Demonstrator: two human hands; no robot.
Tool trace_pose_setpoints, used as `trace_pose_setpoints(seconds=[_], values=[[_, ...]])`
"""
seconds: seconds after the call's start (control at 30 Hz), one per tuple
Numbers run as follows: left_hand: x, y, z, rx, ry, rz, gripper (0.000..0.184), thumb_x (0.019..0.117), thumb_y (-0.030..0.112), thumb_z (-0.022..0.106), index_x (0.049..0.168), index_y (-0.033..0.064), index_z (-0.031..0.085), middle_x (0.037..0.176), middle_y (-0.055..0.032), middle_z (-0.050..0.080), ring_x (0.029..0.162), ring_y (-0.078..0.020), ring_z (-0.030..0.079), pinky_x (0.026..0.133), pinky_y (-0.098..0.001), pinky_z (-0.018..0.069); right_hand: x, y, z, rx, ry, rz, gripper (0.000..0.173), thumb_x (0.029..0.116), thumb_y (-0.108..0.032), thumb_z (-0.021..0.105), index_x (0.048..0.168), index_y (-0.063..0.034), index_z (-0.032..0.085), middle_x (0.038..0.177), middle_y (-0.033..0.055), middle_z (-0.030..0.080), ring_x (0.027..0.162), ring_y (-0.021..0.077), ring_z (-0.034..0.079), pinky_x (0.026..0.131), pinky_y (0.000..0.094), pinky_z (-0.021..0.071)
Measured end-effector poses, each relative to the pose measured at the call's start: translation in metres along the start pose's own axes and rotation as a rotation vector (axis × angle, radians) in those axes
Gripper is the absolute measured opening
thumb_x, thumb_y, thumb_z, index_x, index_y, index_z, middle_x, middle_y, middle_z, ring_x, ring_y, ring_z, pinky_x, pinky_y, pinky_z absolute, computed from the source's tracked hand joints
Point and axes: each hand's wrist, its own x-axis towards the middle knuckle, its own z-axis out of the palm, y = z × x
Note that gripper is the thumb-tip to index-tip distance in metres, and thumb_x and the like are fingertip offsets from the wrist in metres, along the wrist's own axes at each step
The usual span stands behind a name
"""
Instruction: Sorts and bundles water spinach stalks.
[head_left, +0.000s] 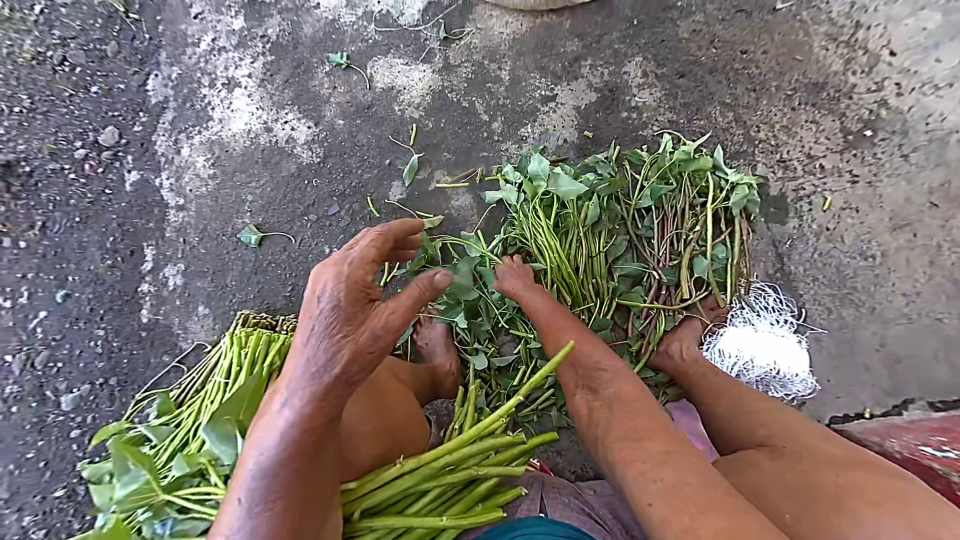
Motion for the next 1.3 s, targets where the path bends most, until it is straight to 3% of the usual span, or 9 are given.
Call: trace_pose_setpoints(seconds=[0.17, 0.33, 0.5, 0.73, 0.87, 0.97, 1.07, 1.2, 1.3], values=[[0.003, 0.002, -0.002, -0.073, 0.041, -0.047, 0.050, 0.0952, 0.040, 0.068, 0.133, 0.0081, 0.063, 0.120, -0.0030, 0.071, 0.107, -0.0081, 0.069, 0.096, -0.0287, 0.0574, -0.017, 0.010, -0.007, 0.281, 0.385, -0.045, 0.023, 0.1002, -0.015, 0.059, 0.114, -0.0080, 0.076, 0.125, 0.0147, 0.070, 0.125, 0.0362, 0.060, 0.104, 0.0574, 0.0466], [0.008, 0.006, -0.003, -0.299, 0.088, -0.214, 0.035, 0.0977, 0.022, 0.068, 0.129, 0.0078, 0.063, 0.107, -0.0021, 0.073, 0.091, -0.0091, 0.072, 0.083, -0.0281, 0.0609, -0.070, 0.009, -0.032, 0.711, 0.833, -0.356, 0.014, 0.0932, -0.003, 0.069, 0.104, 0.0002, 0.078, 0.120, 0.0192, 0.071, 0.114, 0.0313, 0.068, 0.099, 0.0487, 0.0544], [0.017, 0.008, 0.006, -0.516, 0.178, -0.402, 0.045, 0.1006, 0.016, 0.066, 0.140, 0.0029, 0.049, 0.103, -0.0108, 0.070, 0.086, -0.0181, 0.074, 0.081, -0.0356, 0.0631, -0.128, -0.024, -0.061, 0.663, 1.118, -0.696, 0.013, 0.0850, 0.002, 0.074, 0.097, 0.0007, 0.079, 0.113, 0.0179, 0.073, 0.105, 0.0244, 0.071, 0.092, 0.0373, 0.0597], [0.022, 0.013, 0.014, -0.626, 0.416, -0.443, 0.057, 0.0923, -0.001, 0.070, 0.140, 0.0062, 0.040, 0.093, -0.0078, 0.066, 0.071, -0.0169, 0.073, 0.066, -0.0339, 0.0649, -0.171, -0.063, -0.045, 0.570, 0.996, -1.100, 0.008, 0.0845, 0.003, 0.074, 0.090, 0.0007, 0.080, 0.108, 0.0179, 0.074, 0.097, 0.0222, 0.073, 0.087, 0.0351, 0.0621], [0.022, 0.013, 0.015, -0.669, 0.433, -0.413, 0.054, 0.0869, -0.011, 0.065, 0.134, 0.0071, 0.046, 0.084, -0.0044, 0.067, 0.065, -0.0152, 0.072, 0.064, -0.0322, 0.0646, -0.176, -0.058, -0.045, 0.777, 0.631, -1.128, 0.006, 0.0826, 0.008, 0.073, 0.086, 0.0049, 0.078, 0.106, 0.0197, 0.074, 0.094, 0.0201, 0.072, 0.085, 0.0328, 0.0604], [0.026, 0.009, 0.017, -0.707, 0.374, -0.414, 0.047, 0.0922, -0.004, 0.058, 0.137, 0.0059, 0.048, 0.087, -0.0023, 0.066, 0.068, -0.0143, 0.071, 0.066, -0.0340, 0.0642, -0.177, -0.045, -0.065, 0.833, 0.262, -1.146, 0.006, 0.0815, 0.006, 0.071, 0.082, 0.0052, 0.076, 0.117, 0.0195, 0.071, 0.111, 0.0211, 0.067, 0.097, 0.0350, 0.0544], [0.028, 0.010, 0.013, -0.753, 0.378, -0.409, 0.028, 0.0978, 0.001, 0.050, 0.124, 0.0065, 0.058, 0.082, 0.0011, 0.066, 0.067, -0.0129, 0.069, 0.067, -0.0345, 0.0639, -0.151, -0.012, -0.070, 0.883, 0.258, -0.916, 0.009, 0.0785, 0.001, 0.072, 0.086, 0.0039, 0.075, 0.135, 0.0171, 0.064, 0.130, 0.0247, 0.056, 0.108, 0.0430, 0.0464], [0.027, 0.014, 0.010, -0.810, 0.364, -0.410, 0.022, 0.1004, 0.001, 0.045, 0.114, 0.0108, 0.059, 0.087, 0.0002, 0.066, 0.072, -0.0140, 0.070, 0.070, -0.0361, 0.0639, -0.081, 0.056, -0.055, 0.689, 0.623, 0.030, 0.051, 0.0853, -0.020, 0.082, 0.131, -0.0027, 0.066, 0.135, 0.0223, 0.061, 0.126, 0.0407, 0.057, 0.104, 0.0601, 0.0476], [0.025, 0.016, 0.009, -0.838, 0.356, -0.395, 0.025, 0.1007, 0.000, 0.039, 0.112, 0.0108, 0.058, 0.093, -0.0003, 0.068, 0.074, -0.0120, 0.069, 0.071, -0.0307, 0.0613, -0.062, 0.074, -0.038, 0.479, 0.511, 0.302, 0.078, 0.0861, -0.031, 0.082, 0.150, -0.0017, 0.047, 0.146, 0.0279, 0.051, 0.137, 0.0464, 0.047, 0.110, 0.0643, 0.0392]])
